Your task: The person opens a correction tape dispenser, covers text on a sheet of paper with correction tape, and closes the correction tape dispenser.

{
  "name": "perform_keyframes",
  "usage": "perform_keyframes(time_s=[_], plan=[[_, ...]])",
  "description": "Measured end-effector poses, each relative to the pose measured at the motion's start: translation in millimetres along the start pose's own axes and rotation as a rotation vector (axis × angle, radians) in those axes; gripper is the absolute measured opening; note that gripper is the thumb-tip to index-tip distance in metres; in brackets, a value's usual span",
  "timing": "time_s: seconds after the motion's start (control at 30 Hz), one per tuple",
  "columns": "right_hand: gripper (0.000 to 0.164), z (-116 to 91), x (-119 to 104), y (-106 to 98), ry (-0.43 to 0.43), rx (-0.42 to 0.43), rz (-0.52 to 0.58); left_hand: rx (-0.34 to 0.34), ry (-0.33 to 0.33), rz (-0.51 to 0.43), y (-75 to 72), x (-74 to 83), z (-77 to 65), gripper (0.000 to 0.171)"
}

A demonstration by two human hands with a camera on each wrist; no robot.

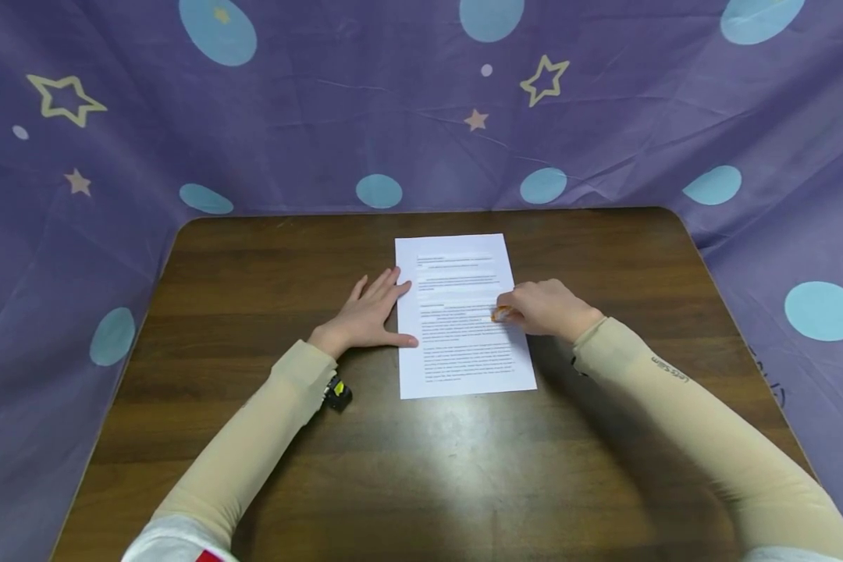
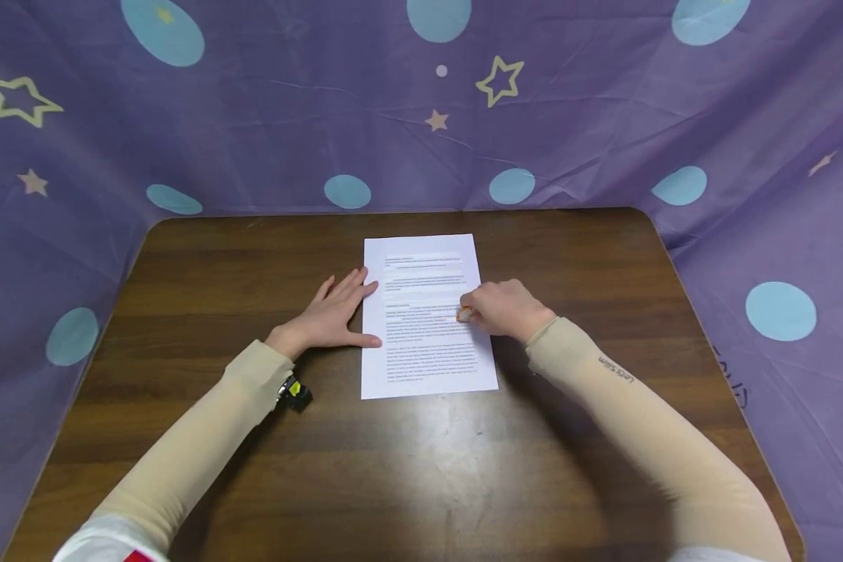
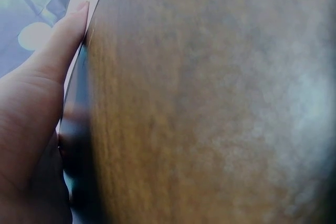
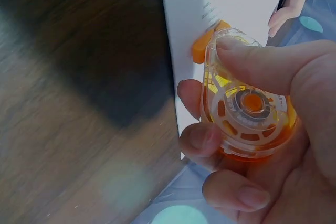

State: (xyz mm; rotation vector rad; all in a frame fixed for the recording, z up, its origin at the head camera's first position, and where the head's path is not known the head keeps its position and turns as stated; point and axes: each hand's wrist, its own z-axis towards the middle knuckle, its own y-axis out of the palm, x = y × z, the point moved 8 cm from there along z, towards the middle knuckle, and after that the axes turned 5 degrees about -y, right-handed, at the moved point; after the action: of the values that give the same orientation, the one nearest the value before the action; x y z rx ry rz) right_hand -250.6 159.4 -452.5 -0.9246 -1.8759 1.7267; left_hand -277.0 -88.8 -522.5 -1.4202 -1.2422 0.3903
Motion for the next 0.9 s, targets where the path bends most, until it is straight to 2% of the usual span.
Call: perform_keyframes(time_s=[0.4, 0.67, 0.9], plan=[[0.014, -20.7, 22.1, 3.1, 0.065, 0.001, 0.032, 0.01, 0.017, -0.005, -1.5, 2.0, -1.7, 0.122], [0.011, -19.4, 19.3, -1.5, 0.043, 0.02, 0.02, 0.018, 0.015, -0.001, -6.8, 4.5, -4.7, 0.119], [0.012, -17.3, 16.6, -7.0, 0.009, 0.048, 0.028, 0.009, 0.007, 0.013, -3.3, 4.7, -3.2, 0.119]])
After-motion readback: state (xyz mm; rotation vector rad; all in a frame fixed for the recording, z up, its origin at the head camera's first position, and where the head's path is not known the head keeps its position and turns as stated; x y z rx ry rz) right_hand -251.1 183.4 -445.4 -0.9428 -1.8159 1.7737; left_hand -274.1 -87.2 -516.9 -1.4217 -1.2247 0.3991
